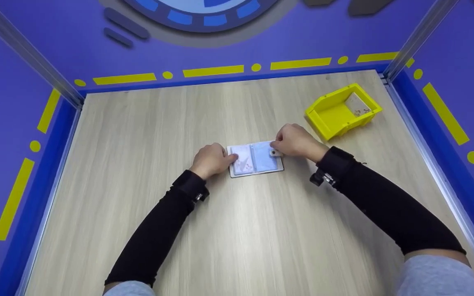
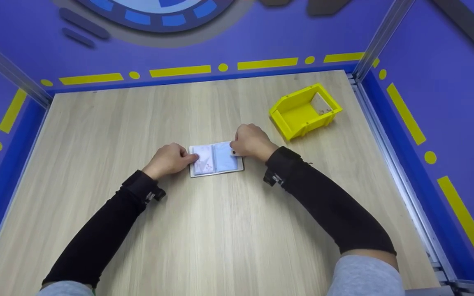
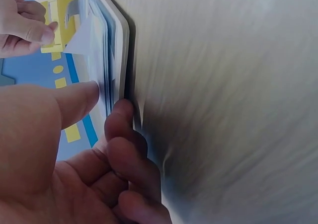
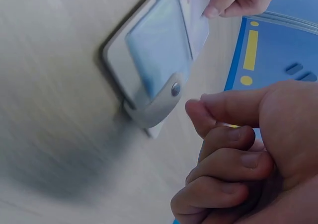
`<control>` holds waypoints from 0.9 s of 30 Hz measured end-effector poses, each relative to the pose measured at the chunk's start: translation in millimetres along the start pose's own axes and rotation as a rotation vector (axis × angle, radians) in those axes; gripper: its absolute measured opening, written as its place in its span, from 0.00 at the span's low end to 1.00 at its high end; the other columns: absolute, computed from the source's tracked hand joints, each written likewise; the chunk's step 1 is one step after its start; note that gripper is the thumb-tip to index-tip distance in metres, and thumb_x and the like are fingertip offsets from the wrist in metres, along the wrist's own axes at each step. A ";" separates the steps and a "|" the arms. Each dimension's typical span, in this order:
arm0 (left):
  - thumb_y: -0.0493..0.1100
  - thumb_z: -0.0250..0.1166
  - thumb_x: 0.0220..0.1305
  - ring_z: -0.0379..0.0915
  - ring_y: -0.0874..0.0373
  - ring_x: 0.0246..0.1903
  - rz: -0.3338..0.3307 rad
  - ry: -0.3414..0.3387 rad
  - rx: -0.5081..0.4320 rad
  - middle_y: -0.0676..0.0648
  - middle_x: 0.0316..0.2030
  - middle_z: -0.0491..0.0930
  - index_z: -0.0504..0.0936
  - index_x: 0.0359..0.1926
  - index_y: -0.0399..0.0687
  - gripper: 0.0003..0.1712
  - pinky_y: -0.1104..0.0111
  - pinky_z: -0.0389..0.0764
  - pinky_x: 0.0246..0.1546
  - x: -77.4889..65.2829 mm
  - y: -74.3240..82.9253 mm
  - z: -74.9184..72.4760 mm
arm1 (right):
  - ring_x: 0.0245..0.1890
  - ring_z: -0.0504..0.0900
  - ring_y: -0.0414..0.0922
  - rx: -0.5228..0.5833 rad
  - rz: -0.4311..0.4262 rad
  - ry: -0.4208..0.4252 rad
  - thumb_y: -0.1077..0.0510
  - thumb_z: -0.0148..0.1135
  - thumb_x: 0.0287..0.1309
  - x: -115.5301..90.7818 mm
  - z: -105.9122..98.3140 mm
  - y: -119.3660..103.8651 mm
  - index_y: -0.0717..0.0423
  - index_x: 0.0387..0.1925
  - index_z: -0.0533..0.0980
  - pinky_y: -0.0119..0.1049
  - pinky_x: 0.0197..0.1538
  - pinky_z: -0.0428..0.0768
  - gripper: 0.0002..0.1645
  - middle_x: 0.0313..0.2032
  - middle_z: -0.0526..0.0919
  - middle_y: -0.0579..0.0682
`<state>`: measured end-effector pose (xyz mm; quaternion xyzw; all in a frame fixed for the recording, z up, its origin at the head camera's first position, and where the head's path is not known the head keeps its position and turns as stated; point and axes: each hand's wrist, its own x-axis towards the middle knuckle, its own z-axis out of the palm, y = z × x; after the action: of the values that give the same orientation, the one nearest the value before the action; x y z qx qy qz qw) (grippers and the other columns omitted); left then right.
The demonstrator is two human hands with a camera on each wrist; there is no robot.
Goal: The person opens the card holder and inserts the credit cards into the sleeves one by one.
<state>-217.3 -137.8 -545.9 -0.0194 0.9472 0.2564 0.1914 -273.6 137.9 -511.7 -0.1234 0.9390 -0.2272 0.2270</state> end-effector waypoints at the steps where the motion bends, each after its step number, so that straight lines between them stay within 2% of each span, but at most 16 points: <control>1: 0.65 0.68 0.75 0.64 0.59 0.21 -0.002 0.002 -0.002 0.57 0.17 0.65 0.69 0.17 0.56 0.34 0.65 0.63 0.25 -0.1 0.0 0.2 | 0.21 0.69 0.42 -0.008 0.013 -0.010 0.45 0.68 0.74 0.5 0.2 1.7 0.58 0.28 0.88 0.35 0.27 0.65 0.24 0.16 0.70 0.42; 5: 0.64 0.70 0.74 0.63 0.58 0.21 -0.008 0.017 -0.012 0.57 0.17 0.64 0.67 0.16 0.55 0.35 0.65 0.63 0.24 -0.8 0.3 1.2 | 0.18 0.64 0.41 -0.027 0.057 -0.055 0.36 0.70 0.70 2.7 4.5 6.1 0.54 0.20 0.82 0.35 0.25 0.60 0.31 0.15 0.66 0.41; 10: 0.63 0.71 0.73 0.63 0.58 0.21 -0.007 0.031 -0.018 0.57 0.17 0.64 0.67 0.15 0.55 0.35 0.65 0.62 0.23 -0.5 0.9 2.6 | 0.19 0.65 0.41 -0.053 0.064 -0.075 0.31 0.74 0.65 3.1 13.3 10.4 0.49 0.16 0.77 0.36 0.25 0.61 0.33 0.15 0.65 0.41; 15: 0.63 0.71 0.73 0.65 0.57 0.22 -0.008 0.036 -0.020 0.56 0.17 0.66 0.68 0.16 0.55 0.34 0.65 0.64 0.24 0.3 0.4 3.1 | 0.18 0.66 0.40 -0.076 0.048 -0.083 0.34 0.74 0.64 3.4 17.4 11.7 0.48 0.15 0.76 0.35 0.25 0.62 0.32 0.15 0.66 0.41; 19: 0.64 0.71 0.72 0.66 0.57 0.23 -0.013 0.037 -0.018 0.55 0.19 0.67 0.70 0.17 0.55 0.33 0.64 0.64 0.25 0.2 0.0 3.6 | 0.19 0.65 0.42 -0.089 0.048 -0.099 0.40 0.69 0.67 1.6 14.8 10.6 0.48 0.15 0.72 0.36 0.26 0.62 0.29 0.15 0.64 0.41; 23: 0.65 0.71 0.73 0.66 0.56 0.24 -0.016 0.035 -0.012 0.55 0.20 0.68 0.70 0.18 0.55 0.33 0.64 0.65 0.26 0.0 0.6 3.9 | 0.22 0.68 0.44 -0.087 0.057 -0.100 0.44 0.61 0.72 -3.0 6.7 9.0 0.50 0.18 0.76 0.38 0.29 0.65 0.26 0.17 0.66 0.43; 27: 0.64 0.71 0.73 0.67 0.57 0.23 -0.010 0.044 -0.019 0.55 0.20 0.68 0.71 0.18 0.55 0.32 0.64 0.65 0.25 -1.1 1.8 4.4 | 0.24 0.70 0.46 -0.078 0.072 -0.088 0.44 0.58 0.75 -8.6 -5.0 7.2 0.52 0.23 0.81 0.39 0.30 0.67 0.25 0.19 0.67 0.44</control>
<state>-215.0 -134.2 -548.1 -0.0318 0.9486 0.2638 0.1717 -269.4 148.9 -507.9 -0.1083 0.9401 -0.1763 0.2709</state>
